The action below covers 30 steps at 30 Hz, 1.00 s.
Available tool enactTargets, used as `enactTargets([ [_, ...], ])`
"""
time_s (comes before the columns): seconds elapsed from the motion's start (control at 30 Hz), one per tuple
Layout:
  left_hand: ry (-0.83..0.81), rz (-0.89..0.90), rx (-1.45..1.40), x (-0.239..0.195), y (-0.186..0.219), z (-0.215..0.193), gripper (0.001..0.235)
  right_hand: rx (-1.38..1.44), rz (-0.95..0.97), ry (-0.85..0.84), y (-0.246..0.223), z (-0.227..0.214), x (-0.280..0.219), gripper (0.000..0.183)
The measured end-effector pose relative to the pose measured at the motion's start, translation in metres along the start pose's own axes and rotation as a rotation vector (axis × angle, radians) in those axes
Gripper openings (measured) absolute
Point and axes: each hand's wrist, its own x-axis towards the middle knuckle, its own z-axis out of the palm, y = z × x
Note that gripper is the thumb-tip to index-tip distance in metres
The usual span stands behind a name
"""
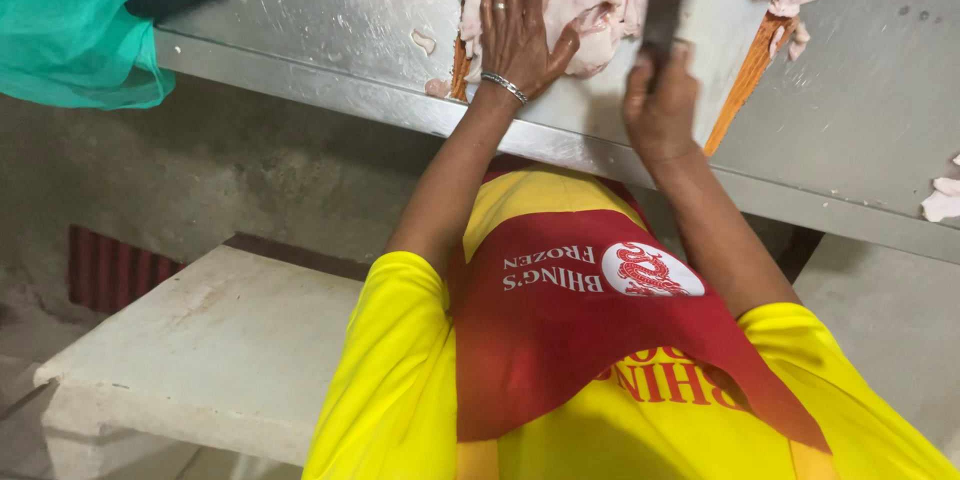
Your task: The person slices pieces of raw meat into smaller portions using a large knife on a cutting board, frequently moving sliced and unsliced pieces on the metal workspace and using a honing rod to sharpen the blade.
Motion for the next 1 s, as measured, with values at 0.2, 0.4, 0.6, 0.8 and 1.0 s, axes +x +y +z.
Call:
enactTargets([
  [0.2,-0.222,-0.102,0.070,0.011,0.021,-0.015,0.086,-0.368,0.328,-0.593,0.019,0.022,-0.025,0.034],
  [0.4,-0.183,-0.128,0.022,0.020,0.021,-0.020,0.075,-0.304,0.258,-0.710,0.008,-0.054,-0.085,0.041],
  [0.6,-0.071,-0.065,-0.027,0.020,0.018,-0.018,0.072,-0.286,0.430,-0.787,0.007,-0.058,-0.063,0.034],
  [0.8,-0.099,-0.026,-0.005,0.028,0.008,-0.017,0.072,-0.148,0.312,-0.623,0.028,0.033,0.010,0.035],
  [1.0,-0.140,-0.034,0.010,0.028,0.005,-0.015,0.070,-0.206,0.533,-0.779,-0.001,-0.035,-0.048,0.034],
])
